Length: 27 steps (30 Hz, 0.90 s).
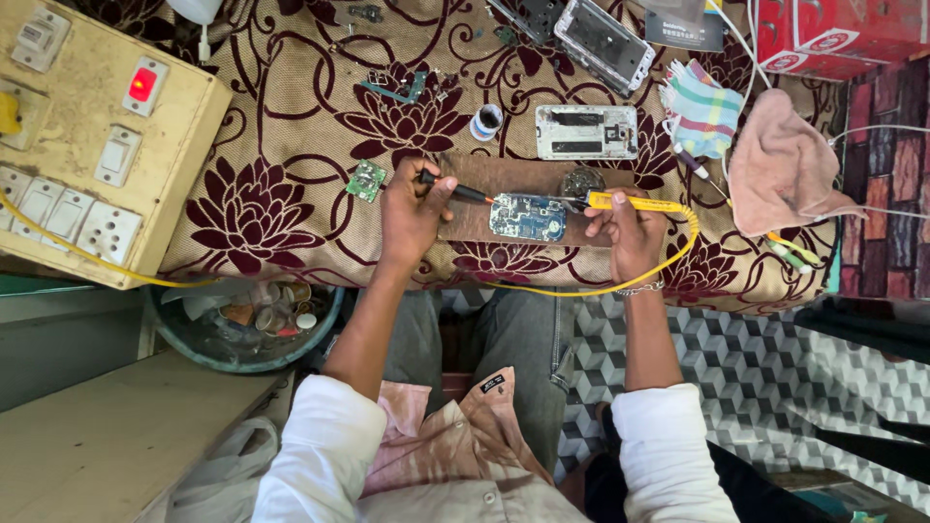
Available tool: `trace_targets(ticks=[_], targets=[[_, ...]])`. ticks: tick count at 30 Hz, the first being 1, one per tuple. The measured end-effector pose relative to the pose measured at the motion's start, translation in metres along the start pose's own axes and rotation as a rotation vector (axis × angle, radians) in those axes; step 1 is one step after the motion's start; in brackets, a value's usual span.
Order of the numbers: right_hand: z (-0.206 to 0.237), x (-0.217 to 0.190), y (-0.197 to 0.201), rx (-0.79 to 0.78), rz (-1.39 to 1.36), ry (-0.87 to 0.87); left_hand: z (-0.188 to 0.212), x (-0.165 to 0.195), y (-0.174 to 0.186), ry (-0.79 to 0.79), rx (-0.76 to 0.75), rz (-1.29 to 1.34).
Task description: The person uses a soldering iron and a screwdriver to work on a small blue circuit board placed on a wooden board. They repeatedly apply the soldering iron to various points on the board while holding it steady with the screwdriver.
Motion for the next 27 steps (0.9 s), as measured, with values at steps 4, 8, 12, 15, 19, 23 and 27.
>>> trace_targets(ticks=[4,8,12,15,19,23,27], targets=[[-0.001,0.001,0.0,0.005,0.009,-0.02,-0.001,-0.003,0.001,0.014,-0.001,-0.006],[-0.002,0.001,-0.001,0.014,0.025,-0.015,-0.001,-0.005,0.002,0.048,-0.021,-0.088],[-0.003,0.001,-0.003,0.008,0.026,-0.012,-0.003,-0.005,0.004,-0.004,-0.002,-0.018],[-0.005,0.001,-0.003,0.017,0.044,-0.011,-0.005,-0.007,0.005,0.008,-0.005,-0.006],[-0.007,0.002,-0.007,0.001,0.101,0.011,-0.006,-0.008,0.007,-0.011,-0.005,0.055],[-0.009,0.001,-0.008,-0.004,0.095,0.016,-0.007,-0.011,0.008,-0.035,-0.014,0.065],[-0.012,0.003,-0.004,-0.003,0.117,0.022,-0.008,-0.014,0.008,-0.059,-0.011,0.085]])
Point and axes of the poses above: each hand's wrist, its own z-axis away from the middle knuckle, its own y-axis out of the back of the hand, x = y × z, the point moved 2 cm from there along -z, towards the middle knuckle, and after that the axes turned 11 degrees about -y, right-handed, at the moved point
